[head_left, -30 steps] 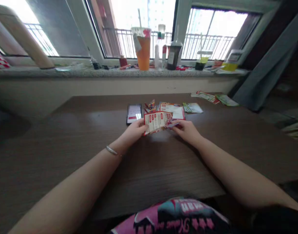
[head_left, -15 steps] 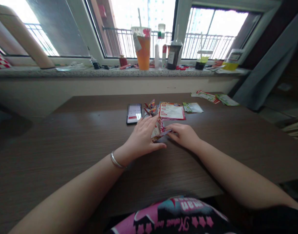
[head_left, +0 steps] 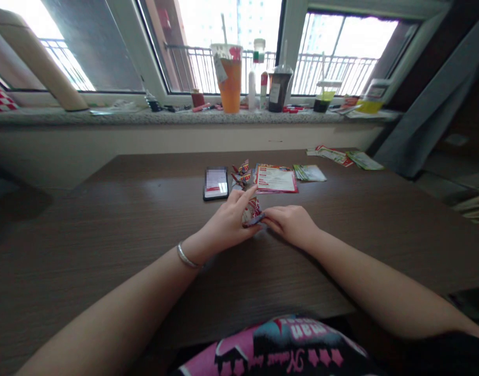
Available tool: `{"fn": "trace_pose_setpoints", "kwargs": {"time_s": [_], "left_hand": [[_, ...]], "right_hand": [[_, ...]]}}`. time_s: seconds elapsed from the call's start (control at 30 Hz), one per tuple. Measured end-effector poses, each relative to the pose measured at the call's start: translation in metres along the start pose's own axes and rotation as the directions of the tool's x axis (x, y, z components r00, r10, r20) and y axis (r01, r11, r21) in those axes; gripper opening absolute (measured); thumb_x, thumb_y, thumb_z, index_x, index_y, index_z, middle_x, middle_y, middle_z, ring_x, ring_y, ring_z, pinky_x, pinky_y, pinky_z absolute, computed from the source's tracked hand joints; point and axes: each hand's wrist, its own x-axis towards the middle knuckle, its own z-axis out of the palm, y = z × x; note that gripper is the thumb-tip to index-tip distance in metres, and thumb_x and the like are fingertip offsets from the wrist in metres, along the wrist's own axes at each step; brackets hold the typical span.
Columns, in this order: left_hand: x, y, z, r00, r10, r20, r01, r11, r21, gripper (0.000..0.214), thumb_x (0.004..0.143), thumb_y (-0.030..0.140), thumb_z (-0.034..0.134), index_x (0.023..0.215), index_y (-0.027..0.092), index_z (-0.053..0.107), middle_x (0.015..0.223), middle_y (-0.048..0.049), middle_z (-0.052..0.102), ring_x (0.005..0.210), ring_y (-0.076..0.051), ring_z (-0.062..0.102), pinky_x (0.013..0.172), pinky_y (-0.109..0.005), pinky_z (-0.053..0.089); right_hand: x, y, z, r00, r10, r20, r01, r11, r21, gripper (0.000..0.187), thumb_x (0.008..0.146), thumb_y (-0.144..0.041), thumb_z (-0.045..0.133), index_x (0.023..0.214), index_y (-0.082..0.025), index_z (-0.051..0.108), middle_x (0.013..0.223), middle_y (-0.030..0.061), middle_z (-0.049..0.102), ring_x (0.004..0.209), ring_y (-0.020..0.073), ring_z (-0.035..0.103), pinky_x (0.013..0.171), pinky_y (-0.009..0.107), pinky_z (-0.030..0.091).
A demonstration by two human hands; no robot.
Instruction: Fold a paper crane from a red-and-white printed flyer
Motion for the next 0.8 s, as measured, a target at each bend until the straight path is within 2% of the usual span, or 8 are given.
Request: {"fn": "trace_pose_setpoints", "kwargs": {"time_s": [0.17, 0.3, 0.4, 0.6, 0.7, 0.8], "left_hand": [[0.0009, -0.0025, 0.0022, 0.997, 0.047, -0.057, -0.046, 0.999, 0.018, 0.078, 0.075, 0.027, 0.069, 0.143, 0.014, 0.031, 0.121, -0.0146, 0.054, 0.111, -0.026, 0.053, 0.098, -0.041, 0.044], [0.0015, 0.0007, 0.0001, 0.992, 0.053, -0.112, -0.048, 0.998, 0.044, 0.076, 0.074, 0.029, 0.071, 0.140, 0.017, 0.036, 0.123, -0.0139, 0.059, 0.112, -0.027, 0.056, 0.098, -0.043, 0.043], [0.0018, 0.0044, -0.0027, 0.994, 0.002, -0.107, 0.001, 0.999, 0.034, 0.072, 0.073, 0.033, 0.072, 0.137, 0.018, 0.040, 0.126, -0.0136, 0.059, 0.114, -0.029, 0.056, 0.098, -0.044, 0.043], [0.0041, 0.0046, -0.0029, 0.988, -0.147, -0.042, 0.141, 0.982, -0.122, 0.053, 0.077, 0.035, 0.068, 0.124, 0.016, 0.051, 0.111, -0.0105, 0.066, 0.097, -0.024, 0.064, 0.086, -0.039, 0.050], [0.0051, 0.0043, -0.0021, 0.992, -0.118, -0.052, 0.109, 0.982, -0.155, 0.050, 0.076, 0.031, 0.069, 0.122, 0.017, 0.052, 0.107, -0.0091, 0.067, 0.095, -0.022, 0.064, 0.084, -0.037, 0.050], [0.0050, 0.0056, -0.0016, 0.996, -0.041, -0.076, 0.032, 0.992, -0.119, 0.045, 0.078, 0.029, 0.068, 0.121, 0.020, 0.054, 0.107, -0.0078, 0.068, 0.096, -0.022, 0.064, 0.084, -0.036, 0.050]], "right_hand": [[0.0001, 0.0003, 0.0026, 0.992, 0.085, -0.097, -0.073, 0.989, 0.126, 0.017, 0.088, -0.034, 0.060, 0.085, -0.020, 0.069, 0.079, 0.0019, 0.073, 0.069, 0.0158, 0.066, 0.062, 0.025, 0.042], [-0.0001, -0.0010, 0.0000, 0.971, 0.176, -0.159, -0.131, 0.957, 0.260, 0.014, 0.086, -0.032, 0.062, 0.082, -0.020, 0.068, 0.076, 0.0010, 0.071, 0.065, 0.0135, 0.063, 0.063, 0.024, 0.044], [0.0002, -0.0015, -0.0026, 0.956, 0.217, -0.197, -0.137, 0.925, 0.354, 0.013, 0.086, -0.031, 0.062, 0.082, -0.020, 0.067, 0.078, 0.0012, 0.070, 0.067, 0.0133, 0.063, 0.064, 0.024, 0.046], [0.0030, -0.0005, -0.0010, 0.916, 0.346, -0.202, -0.166, 0.786, 0.595, 0.012, 0.080, -0.032, 0.066, 0.082, -0.020, 0.064, 0.074, -0.0003, 0.068, 0.065, 0.0122, 0.061, 0.061, 0.024, 0.050], [0.0046, -0.0012, 0.0006, 0.911, 0.373, -0.172, -0.180, 0.740, 0.648, 0.011, 0.079, -0.031, 0.066, 0.083, -0.020, 0.065, 0.074, 0.0004, 0.068, 0.064, 0.0124, 0.061, 0.059, 0.024, 0.050], [0.0050, -0.0021, 0.0008, 0.926, 0.330, -0.182, -0.143, 0.755, 0.640, 0.010, 0.080, -0.030, 0.064, 0.083, -0.020, 0.066, 0.075, 0.0008, 0.067, 0.064, 0.0120, 0.059, 0.059, 0.025, 0.050]]}}
